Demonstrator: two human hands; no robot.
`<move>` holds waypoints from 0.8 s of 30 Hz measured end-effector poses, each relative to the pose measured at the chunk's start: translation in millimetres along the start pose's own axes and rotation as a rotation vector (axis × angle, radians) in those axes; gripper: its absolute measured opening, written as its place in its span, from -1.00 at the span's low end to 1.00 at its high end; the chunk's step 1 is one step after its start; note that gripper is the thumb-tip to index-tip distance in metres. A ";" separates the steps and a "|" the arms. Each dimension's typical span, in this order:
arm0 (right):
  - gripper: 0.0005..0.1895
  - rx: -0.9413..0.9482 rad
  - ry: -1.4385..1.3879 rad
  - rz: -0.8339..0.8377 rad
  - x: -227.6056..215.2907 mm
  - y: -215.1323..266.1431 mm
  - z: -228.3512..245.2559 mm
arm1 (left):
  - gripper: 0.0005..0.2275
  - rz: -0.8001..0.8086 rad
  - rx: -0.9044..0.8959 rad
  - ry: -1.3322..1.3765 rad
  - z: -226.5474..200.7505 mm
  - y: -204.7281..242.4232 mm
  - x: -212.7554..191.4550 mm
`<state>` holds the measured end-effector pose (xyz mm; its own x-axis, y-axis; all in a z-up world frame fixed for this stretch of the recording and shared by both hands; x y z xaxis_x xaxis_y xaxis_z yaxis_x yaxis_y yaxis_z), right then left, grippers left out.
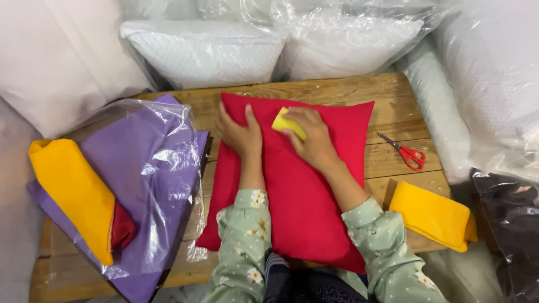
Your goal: Trimming a thread from a red pillowcase, stuffing it with white fiberfill, zipping it closed, smoothing it with a sponge, and placing it into a plastic bag.
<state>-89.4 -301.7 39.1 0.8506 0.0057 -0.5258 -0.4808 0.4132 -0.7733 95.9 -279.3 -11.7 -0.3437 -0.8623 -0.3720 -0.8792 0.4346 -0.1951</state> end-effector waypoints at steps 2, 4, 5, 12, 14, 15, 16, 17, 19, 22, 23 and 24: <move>-0.69 0.042 0.017 0.049 -1.4 24.6 -28.6 | -0.22 0.177 -0.157 0.046 3.3 3.7 -12.3; -0.66 0.107 0.018 0.104 -10.3 37.5 -46.4 | -0.11 0.359 -0.327 0.067 14.5 1.3 -25.4; -0.65 0.164 0.188 0.047 -27.3 38.7 -51.7 | -0.02 0.365 -0.359 0.110 20.6 0.8 -31.3; -0.66 0.147 0.582 -0.188 -85.1 38.0 -76.5 | -0.36 0.451 -0.695 0.560 60.6 7.2 -26.4; -0.67 0.118 0.425 -0.178 -79.1 -12.8 -2.3 | -0.46 0.399 -0.713 0.580 27.2 13.9 -42.8; -0.68 0.068 0.275 -0.194 -74.0 -45.8 30.2 | -0.56 0.350 -0.703 0.618 6.6 7.8 -46.6; -0.68 0.063 0.273 -0.197 -61.3 -46.4 46.2 | -0.56 0.346 -0.698 0.621 21.1 6.7 -42.6; -0.68 0.021 0.126 -0.128 -46.8 -47.3 62.6 | -0.66 0.373 -0.671 0.629 35.0 5.9 -39.1; -0.66 -0.017 -0.024 -0.053 -28.8 -48.5 73.4 | -0.76 0.395 -0.650 0.630 38.1 6.8 -42.9; -0.67 -0.080 -0.023 0.126 -26.4 -38.4 34.1 | -0.78 0.290 -0.716 0.797 16.2 7.1 -60.9; -0.67 -0.011 0.149 0.111 -36.6 -27.9 2.1 | -0.68 0.223 -0.807 0.860 16.2 5.0 -62.2; -0.67 0.058 0.321 0.095 -47.1 -17.9 -29.1 | -0.58 0.155 -0.896 0.922 15.8 3.2 -64.2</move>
<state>-127.0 -335.8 67.5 0.6879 -0.2364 -0.6862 -0.5339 0.4756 -0.6991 120.4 -218.5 -2.7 -0.2449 -0.8350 0.4927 -0.6002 0.5297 0.5993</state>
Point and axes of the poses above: each hand's wrist, its own y-axis away from the middle knuckle, its own x-axis out of the palm, z = x × y, the point moved 2 cm from there along -y, towards the middle knuckle, and after that the axes turned 13 degrees about -x, right-handed, at the moved point
